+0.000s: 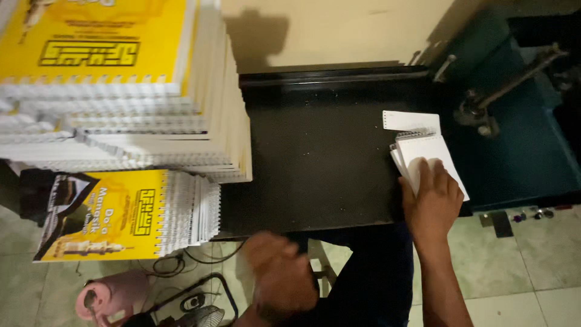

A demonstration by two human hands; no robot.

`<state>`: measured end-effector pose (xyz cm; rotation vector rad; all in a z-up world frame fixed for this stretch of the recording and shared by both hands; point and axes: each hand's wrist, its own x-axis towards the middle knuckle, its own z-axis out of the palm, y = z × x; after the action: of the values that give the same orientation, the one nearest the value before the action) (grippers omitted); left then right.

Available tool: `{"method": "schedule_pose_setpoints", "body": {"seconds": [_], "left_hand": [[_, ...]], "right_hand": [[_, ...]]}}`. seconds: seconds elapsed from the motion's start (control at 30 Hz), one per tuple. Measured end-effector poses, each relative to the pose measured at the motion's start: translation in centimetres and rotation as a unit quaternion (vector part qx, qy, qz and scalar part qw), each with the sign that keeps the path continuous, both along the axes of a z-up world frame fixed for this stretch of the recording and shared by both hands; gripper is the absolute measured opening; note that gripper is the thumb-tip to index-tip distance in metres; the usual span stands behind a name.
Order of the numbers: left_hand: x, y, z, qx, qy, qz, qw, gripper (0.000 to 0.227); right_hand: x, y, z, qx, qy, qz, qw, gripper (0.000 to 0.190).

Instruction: The person assembles spiral-bound notebooks by inserting a stack of white paper sheets into a yellow cover. They align the sheets, slide them into the cover, and then place the completed notebook onto a growing stack on the table.

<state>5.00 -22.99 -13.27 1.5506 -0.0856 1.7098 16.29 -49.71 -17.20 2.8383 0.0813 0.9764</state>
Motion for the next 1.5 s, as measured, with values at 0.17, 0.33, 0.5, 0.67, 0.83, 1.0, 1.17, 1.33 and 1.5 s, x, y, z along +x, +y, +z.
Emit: {"method": "schedule_pose_setpoints", "body": {"seconds": [0.17,0.33,0.5,0.67,0.83,1.0,1.17,1.33,1.5], "left_hand": [[2.7,-2.0,1.9,0.046,0.276,-0.301,0.912,0.017],[3.5,-2.1,0.4,0.089,0.339,-0.369,0.861,0.025],[3.4,-1.4,-0.5,0.052,0.417,-0.437,0.795,0.037],[4.7,-1.3,0.8,-0.03,0.491,-0.473,0.731,0.051],[8.3,-1.8,-0.1,-0.204,0.456,-0.552,0.667,0.063],[10.4,0.6,0.3,-0.276,0.463,-0.469,0.699,0.072],[12.7,1.4,1.3,-0.186,0.465,-0.464,0.731,0.059],[18.8,2.0,-3.2,-0.2,0.486,-0.42,0.74,0.051],[21.8,2.4,-6.5,-0.209,0.495,-0.399,0.743,0.044]], "right_hand": [[-0.2,-0.9,1.9,0.176,0.065,0.044,0.981,0.05],[-0.3,0.0,5.5,0.173,0.091,0.096,0.976,0.027],[-0.5,-3.9,4.7,0.206,0.032,0.061,0.976,0.014],[-3.5,-0.5,8.3,0.36,-0.106,0.062,0.925,0.055],[-5.2,7.4,5.6,0.716,0.119,-0.016,0.688,0.028],[-2.8,10.4,3.7,0.625,0.182,0.113,0.751,0.036],[5.3,10.5,6.7,0.624,0.209,0.21,0.723,0.045],[13.6,11.9,2.8,0.675,0.282,0.265,0.628,0.022],[15.5,12.3,2.1,0.67,0.281,0.282,0.627,0.026]]}}
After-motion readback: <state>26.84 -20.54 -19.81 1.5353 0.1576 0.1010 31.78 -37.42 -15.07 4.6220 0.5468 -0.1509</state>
